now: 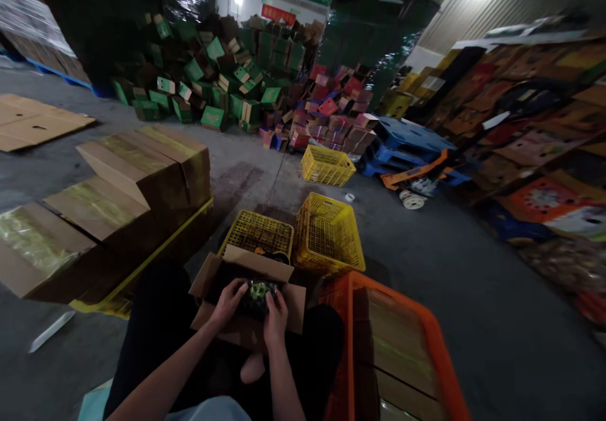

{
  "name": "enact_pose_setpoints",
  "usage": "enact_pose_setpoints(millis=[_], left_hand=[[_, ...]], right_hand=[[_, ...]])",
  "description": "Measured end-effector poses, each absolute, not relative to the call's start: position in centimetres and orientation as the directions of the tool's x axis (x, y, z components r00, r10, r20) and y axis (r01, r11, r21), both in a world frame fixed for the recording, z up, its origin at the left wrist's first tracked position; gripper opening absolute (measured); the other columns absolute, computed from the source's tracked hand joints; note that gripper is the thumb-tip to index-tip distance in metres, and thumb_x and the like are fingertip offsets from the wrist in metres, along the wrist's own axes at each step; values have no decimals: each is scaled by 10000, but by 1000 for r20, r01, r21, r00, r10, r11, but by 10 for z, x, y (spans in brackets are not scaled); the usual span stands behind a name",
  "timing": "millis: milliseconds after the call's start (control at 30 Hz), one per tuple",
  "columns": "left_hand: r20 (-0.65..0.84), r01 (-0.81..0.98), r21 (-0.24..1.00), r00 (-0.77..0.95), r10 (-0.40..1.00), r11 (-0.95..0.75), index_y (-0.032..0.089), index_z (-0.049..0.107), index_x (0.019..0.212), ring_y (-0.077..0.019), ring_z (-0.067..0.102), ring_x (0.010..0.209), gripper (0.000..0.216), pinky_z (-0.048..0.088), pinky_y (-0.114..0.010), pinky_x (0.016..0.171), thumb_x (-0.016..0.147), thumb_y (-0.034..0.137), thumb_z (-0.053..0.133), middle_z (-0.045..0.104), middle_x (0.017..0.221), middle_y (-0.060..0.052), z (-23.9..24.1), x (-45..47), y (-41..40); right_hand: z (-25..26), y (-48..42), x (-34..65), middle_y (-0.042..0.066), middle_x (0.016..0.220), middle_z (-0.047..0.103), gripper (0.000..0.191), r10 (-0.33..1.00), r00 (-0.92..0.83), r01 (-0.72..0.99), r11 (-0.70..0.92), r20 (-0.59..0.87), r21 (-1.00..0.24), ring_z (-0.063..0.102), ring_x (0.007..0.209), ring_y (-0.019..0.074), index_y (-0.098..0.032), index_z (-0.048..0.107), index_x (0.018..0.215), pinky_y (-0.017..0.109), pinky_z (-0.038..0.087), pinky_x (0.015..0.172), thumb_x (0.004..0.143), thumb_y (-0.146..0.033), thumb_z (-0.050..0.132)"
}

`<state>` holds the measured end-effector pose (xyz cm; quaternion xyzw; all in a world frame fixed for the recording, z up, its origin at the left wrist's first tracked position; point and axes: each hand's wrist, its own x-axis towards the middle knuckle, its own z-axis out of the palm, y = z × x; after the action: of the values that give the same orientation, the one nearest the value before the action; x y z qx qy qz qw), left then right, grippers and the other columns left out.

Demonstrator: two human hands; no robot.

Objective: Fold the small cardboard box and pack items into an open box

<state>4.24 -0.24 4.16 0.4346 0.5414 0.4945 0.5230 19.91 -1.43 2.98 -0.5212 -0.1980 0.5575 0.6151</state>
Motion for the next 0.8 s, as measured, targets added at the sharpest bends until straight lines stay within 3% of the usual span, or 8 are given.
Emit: enact_pose_setpoints(millis=[133, 333, 467, 800], left_hand=[[-144, -58, 988, -67, 987, 140, 172, 640, 1238, -307, 593, 1212, 617, 440, -397, 1040, 768, 568, 690, 676, 1251, -126, 41, 42, -4], [-76, -22, 997, -111, 991, 74, 177, 581, 1327, -321, 508, 1323, 736, 351, -439, 1136, 700, 506, 783, 589, 1370, -140, 28, 46, -5], [-53, -43, 998, -59, 997, 51, 166, 523, 1390, -317, 475, 1361, 796, 335, -441, 1155, 708, 482, 785, 551, 1428, -148, 24, 47, -4], [-156, -59, 986, -38, 987, 153, 139, 652, 1166, -299, 669, 1034, 593, 518, -399, 918, 717, 508, 767, 729, 1097, -123, 32, 39, -2]], right_hand=[[27, -12, 199, 67, 993, 776, 480, 862, 351, -498, -158, -365, -853, 719, 911, 257, -192, 725, 1049, 368, 564, 819, 645, -424, 838], [25, -10, 203, 29, 871, 766, 362, 860, 362, -535, -124, -359, -836, 708, 810, 224, -206, 718, 882, 342, 559, 762, 641, -445, 844], [27, -11, 202, 26, 867, 758, 359, 865, 362, -532, -116, -349, -839, 697, 790, 210, -203, 710, 879, 327, 553, 743, 642, -435, 847], [36, -13, 202, 31, 872, 751, 343, 905, 255, -499, -178, -340, -848, 691, 836, 227, -203, 695, 840, 334, 546, 762, 705, -505, 785]])
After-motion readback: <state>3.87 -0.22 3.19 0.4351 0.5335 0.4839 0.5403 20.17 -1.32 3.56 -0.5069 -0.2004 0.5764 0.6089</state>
